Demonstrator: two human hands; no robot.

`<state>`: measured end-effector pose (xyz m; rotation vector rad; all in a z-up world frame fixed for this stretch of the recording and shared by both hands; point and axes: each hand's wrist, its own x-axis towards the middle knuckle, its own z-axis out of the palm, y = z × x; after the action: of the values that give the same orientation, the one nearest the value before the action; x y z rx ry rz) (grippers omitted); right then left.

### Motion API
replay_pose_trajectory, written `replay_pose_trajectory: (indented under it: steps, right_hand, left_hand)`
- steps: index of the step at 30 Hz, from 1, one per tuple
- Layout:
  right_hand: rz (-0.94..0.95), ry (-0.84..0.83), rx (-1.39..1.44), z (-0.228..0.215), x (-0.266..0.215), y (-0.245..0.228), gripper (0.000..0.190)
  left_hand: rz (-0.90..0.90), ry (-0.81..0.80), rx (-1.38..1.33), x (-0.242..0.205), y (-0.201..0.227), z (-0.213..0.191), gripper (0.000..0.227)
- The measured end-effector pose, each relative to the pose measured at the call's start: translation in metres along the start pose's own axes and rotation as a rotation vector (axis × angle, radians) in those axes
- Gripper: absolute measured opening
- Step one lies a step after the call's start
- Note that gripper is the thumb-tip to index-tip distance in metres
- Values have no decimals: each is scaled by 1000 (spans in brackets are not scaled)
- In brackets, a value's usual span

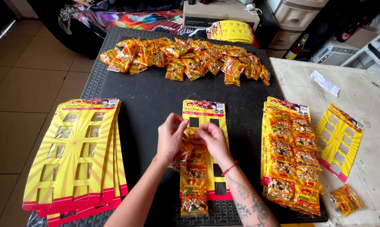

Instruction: The person organizes individual snack bags by sliding them into the slots of yellow display cards on a table.

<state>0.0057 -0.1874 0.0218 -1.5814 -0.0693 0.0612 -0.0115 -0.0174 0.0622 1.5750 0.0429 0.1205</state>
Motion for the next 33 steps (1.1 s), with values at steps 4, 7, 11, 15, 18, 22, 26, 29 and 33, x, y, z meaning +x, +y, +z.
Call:
replay_pose_trajectory:
  steps: [4, 7, 11, 15, 18, 22, 26, 29, 33]
  right_hand:
    - [143, -158, 44, 12, 2, -21, 22]
    - [130, -322, -358, 27, -4, -30, 44]
    - [9, -72, -121, 31, 2, -30, 33]
    - [-59, 154, -106, 3, 43, 4, 28]
    - [-63, 231, -212, -7, 68, 28, 28]
    - [-147, 274, -590, 5, 79, 10, 26]
    - [-319, 258, -1210, 16, 123, -5, 15]
    - [-361, 210, -1357, 23, 174, -17, 16]
    - [-197, -39, -1503, 13, 251, -10, 48]
  left_hand:
    - [3, 123, 148, 19, -49, -1, 25]
    - [-18, 219, 32, 21, -42, -9, 22]
    - [-50, 204, -6, 18, -20, -20, 26]
    - [-133, 39, 118, 16, -19, -19, 54]
    - [-122, -10, 77, 15, -19, -15, 68]
    - [-76, 8, 215, 14, -26, -10, 63]
    - [345, -100, 767, 18, -43, -9, 55]
    - [391, -230, 914, 21, -49, -7, 62]
    - [435, -211, 893, 18, -43, -9, 62]
